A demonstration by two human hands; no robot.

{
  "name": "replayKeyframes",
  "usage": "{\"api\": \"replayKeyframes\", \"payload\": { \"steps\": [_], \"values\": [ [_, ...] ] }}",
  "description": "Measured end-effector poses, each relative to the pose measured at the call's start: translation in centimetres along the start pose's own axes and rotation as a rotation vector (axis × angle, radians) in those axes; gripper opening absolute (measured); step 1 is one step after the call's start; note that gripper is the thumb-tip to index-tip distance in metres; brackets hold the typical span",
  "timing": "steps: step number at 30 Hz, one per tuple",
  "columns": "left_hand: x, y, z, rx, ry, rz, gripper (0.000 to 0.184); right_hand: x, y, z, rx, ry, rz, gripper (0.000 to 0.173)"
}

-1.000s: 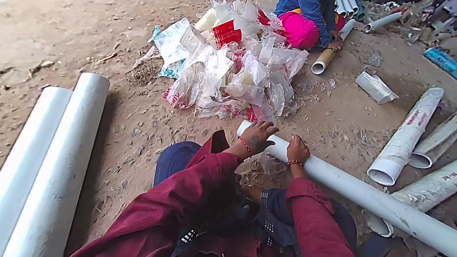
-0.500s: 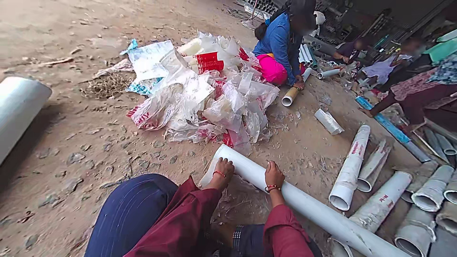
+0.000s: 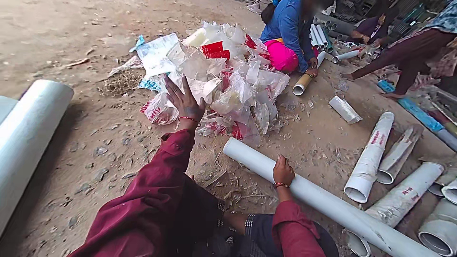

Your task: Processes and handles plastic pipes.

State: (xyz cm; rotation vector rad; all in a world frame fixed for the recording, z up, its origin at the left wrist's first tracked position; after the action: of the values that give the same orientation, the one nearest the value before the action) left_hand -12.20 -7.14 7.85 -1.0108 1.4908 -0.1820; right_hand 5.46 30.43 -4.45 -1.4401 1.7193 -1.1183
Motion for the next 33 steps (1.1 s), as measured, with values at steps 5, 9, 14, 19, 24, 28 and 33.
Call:
{"api": "replayKeyframes", "payload": {
  "steps": [5, 9, 14, 19, 24, 28, 33],
  "values": [
    [4.2, 11.2, 8.5, 1.085, -0.175, -0.371, 0.068, -0.5, 0.6, -0.8, 0.133, 0.082, 0.012, 0.039],
    [5.7, 16.3, 12.7, 1.266, -0.083, -0.344, 0.062, -0.8, 0.8, -2.4, 0.282, 0.145, 0.002, 0.04],
    [5.3, 16.5, 13.1, 1.106, -0.27, -0.254, 0.058, -0.6, -0.3, -2.3, 0.413, 0.135, 0.016, 0.039],
    [3.0, 12.0, 15.3, 1.067, -0.312, -0.494, 0.04, -0.9, -2.4, -0.5, 0.477, 0.046, -0.016, 0.038],
    [3.8, 11.6, 14.8, 1.13, -0.286, -0.589, 0.045, 0.6, -5.1, 3.3, 0.114, -0.054, -0.096, 0.031],
    [5.9, 11.7, 13.3, 1.07, -0.488, -0.307, 0.061, 1.8, -4.9, 4.8, -0.012, -0.092, -0.04, 0.023],
    [7.5, 12.8, 13.7, 1.246, -0.238, -0.425, 0.063, 1.3, -2.9, 3.6, 0.139, 0.003, -0.03, 0.025]
  ]
}}
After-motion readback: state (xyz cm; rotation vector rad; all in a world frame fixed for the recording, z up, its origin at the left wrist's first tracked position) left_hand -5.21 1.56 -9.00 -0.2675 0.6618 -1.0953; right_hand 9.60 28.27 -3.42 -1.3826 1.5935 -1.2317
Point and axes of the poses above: each hand's wrist, its own z-axis away from the middle knuckle, its own y-axis out of the palm, x = y × z, the point moved 6 cm from there along -z, towards the middle knuckle, and after that the axes turned 12 degrees about -y, right-handed, at the moved point
